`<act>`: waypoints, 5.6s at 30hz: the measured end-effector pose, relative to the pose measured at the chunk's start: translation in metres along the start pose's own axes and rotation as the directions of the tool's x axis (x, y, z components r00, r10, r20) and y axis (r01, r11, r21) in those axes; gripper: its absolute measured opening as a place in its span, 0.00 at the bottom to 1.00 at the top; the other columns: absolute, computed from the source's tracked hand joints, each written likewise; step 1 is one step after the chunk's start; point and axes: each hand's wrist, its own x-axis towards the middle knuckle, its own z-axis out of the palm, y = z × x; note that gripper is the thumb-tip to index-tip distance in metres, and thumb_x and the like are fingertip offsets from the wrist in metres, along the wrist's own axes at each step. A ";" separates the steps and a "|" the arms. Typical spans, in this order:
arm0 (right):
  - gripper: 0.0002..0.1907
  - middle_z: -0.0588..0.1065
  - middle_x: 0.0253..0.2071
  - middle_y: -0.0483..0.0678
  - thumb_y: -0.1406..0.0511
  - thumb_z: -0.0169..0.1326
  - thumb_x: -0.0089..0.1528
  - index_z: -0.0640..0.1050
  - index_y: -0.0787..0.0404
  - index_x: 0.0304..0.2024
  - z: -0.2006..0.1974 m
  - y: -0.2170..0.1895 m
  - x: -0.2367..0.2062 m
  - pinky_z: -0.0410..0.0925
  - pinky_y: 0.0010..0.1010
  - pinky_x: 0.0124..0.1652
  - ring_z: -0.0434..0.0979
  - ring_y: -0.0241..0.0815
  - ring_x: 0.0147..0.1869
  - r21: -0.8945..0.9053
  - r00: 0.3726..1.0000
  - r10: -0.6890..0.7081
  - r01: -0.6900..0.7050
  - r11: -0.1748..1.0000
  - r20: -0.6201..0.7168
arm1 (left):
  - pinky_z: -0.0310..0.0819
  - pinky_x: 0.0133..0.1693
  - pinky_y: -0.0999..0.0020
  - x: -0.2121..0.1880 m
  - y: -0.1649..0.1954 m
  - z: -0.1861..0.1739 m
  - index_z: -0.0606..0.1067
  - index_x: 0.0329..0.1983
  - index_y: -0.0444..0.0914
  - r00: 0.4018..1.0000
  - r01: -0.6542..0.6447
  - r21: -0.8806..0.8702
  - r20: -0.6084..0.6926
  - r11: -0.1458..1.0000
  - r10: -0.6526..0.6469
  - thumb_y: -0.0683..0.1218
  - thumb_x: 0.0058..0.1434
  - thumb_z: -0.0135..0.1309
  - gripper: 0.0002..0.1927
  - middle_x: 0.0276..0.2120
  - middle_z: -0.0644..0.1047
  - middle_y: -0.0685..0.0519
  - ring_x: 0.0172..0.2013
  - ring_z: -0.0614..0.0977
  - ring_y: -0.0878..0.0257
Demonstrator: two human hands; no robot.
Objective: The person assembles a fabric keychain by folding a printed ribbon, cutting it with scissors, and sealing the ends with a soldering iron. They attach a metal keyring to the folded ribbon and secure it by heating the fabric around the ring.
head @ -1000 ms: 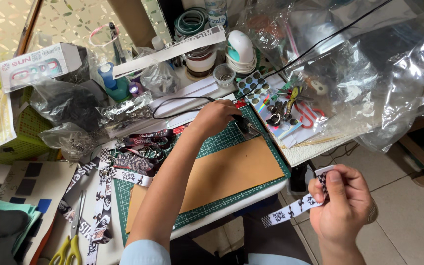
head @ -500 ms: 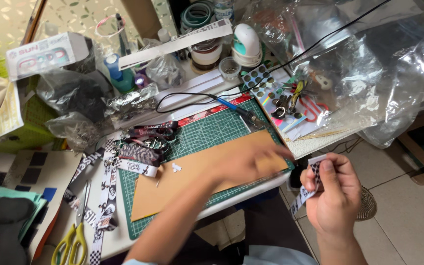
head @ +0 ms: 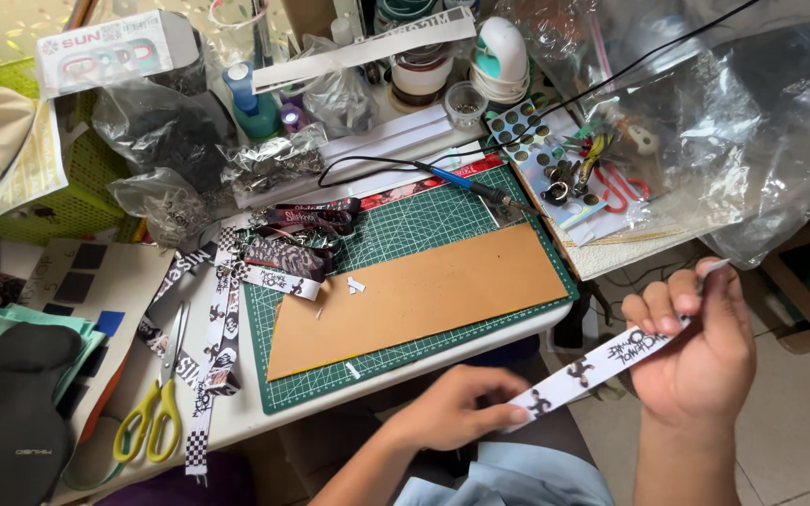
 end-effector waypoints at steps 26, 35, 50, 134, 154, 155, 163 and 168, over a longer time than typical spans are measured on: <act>0.12 0.62 0.30 0.47 0.63 0.53 0.67 0.69 0.67 0.41 -0.017 0.048 0.017 0.56 0.33 0.40 0.56 0.40 0.35 -0.109 0.853 0.324 -0.307 0.945 0.408 | 0.77 0.36 0.72 -0.082 0.024 -0.102 0.78 0.46 0.28 0.813 -0.014 -0.041 -0.582 0.999 -0.013 0.36 0.60 0.62 0.12 0.35 0.81 0.52 0.34 0.81 0.68; 0.07 0.74 0.45 0.54 0.75 0.57 0.65 0.74 0.68 0.45 0.011 0.088 -0.021 0.67 0.35 0.51 0.74 0.43 0.50 -0.402 0.868 0.373 -0.229 0.886 0.327 | 0.80 0.48 0.71 -0.023 0.043 -0.056 0.74 0.52 0.28 0.854 -0.277 -0.062 -0.474 0.959 0.217 0.34 0.65 0.59 0.13 0.42 0.81 0.48 0.44 0.83 0.66; 0.18 0.77 0.46 0.51 0.78 0.62 0.59 0.76 0.70 0.52 0.032 0.109 -0.034 0.75 0.25 0.46 0.79 0.36 0.48 -0.645 0.952 0.188 0.014 0.764 0.243 | 0.80 0.45 0.72 -0.019 0.061 -0.037 0.79 0.48 0.28 0.818 -0.250 -0.085 -0.551 0.964 0.164 0.39 0.67 0.58 0.10 0.40 0.83 0.50 0.40 0.83 0.68; 0.06 0.82 0.39 0.50 0.72 0.61 0.62 0.83 0.70 0.42 0.053 0.116 -0.021 0.71 0.23 0.41 0.78 0.35 0.42 -0.730 0.841 0.367 0.048 0.682 0.398 | 0.79 0.39 0.74 -0.044 0.045 -0.045 0.81 0.43 0.29 0.751 -0.272 -0.140 -0.650 0.952 0.119 0.43 0.68 0.59 0.10 0.34 0.82 0.50 0.35 0.82 0.68; 0.07 0.82 0.41 0.48 0.72 0.60 0.62 0.83 0.68 0.42 0.069 0.109 -0.024 0.72 0.22 0.44 0.80 0.34 0.45 -0.760 0.841 0.399 0.021 0.649 0.364 | 0.80 0.41 0.74 -0.041 0.060 -0.041 0.81 0.43 0.31 0.638 -0.263 0.242 -0.683 0.934 0.357 0.37 0.64 0.62 0.06 0.38 0.83 0.51 0.38 0.84 0.66; 0.06 0.82 0.40 0.47 0.71 0.61 0.62 0.83 0.66 0.41 0.072 0.108 -0.023 0.72 0.23 0.43 0.80 0.34 0.43 -0.786 0.847 0.367 0.091 0.612 0.385 | 0.80 0.41 0.73 -0.042 0.062 -0.040 0.81 0.43 0.32 0.618 -0.252 0.353 -0.658 0.901 0.430 0.37 0.63 0.62 0.06 0.39 0.83 0.51 0.39 0.85 0.65; 0.07 0.82 0.36 0.45 0.71 0.64 0.59 0.83 0.62 0.39 0.079 0.105 -0.022 0.66 0.30 0.49 0.79 0.38 0.40 -0.762 0.775 0.187 0.493 0.419 0.604 | 0.75 0.42 0.70 -0.043 0.066 -0.044 0.77 0.42 0.33 0.684 -0.209 0.424 -0.580 0.881 0.441 0.36 0.65 0.59 0.04 0.39 0.78 0.51 0.40 0.80 0.62; 0.08 0.83 0.34 0.45 0.70 0.66 0.57 0.85 0.62 0.40 0.074 0.113 -0.022 0.68 0.27 0.43 0.79 0.36 0.38 -0.784 0.829 0.213 0.359 0.506 0.518 | 0.75 0.39 0.70 -0.043 0.054 -0.038 0.76 0.42 0.33 0.633 -0.232 0.477 -0.588 0.848 0.504 0.36 0.66 0.57 0.03 0.36 0.79 0.51 0.36 0.81 0.62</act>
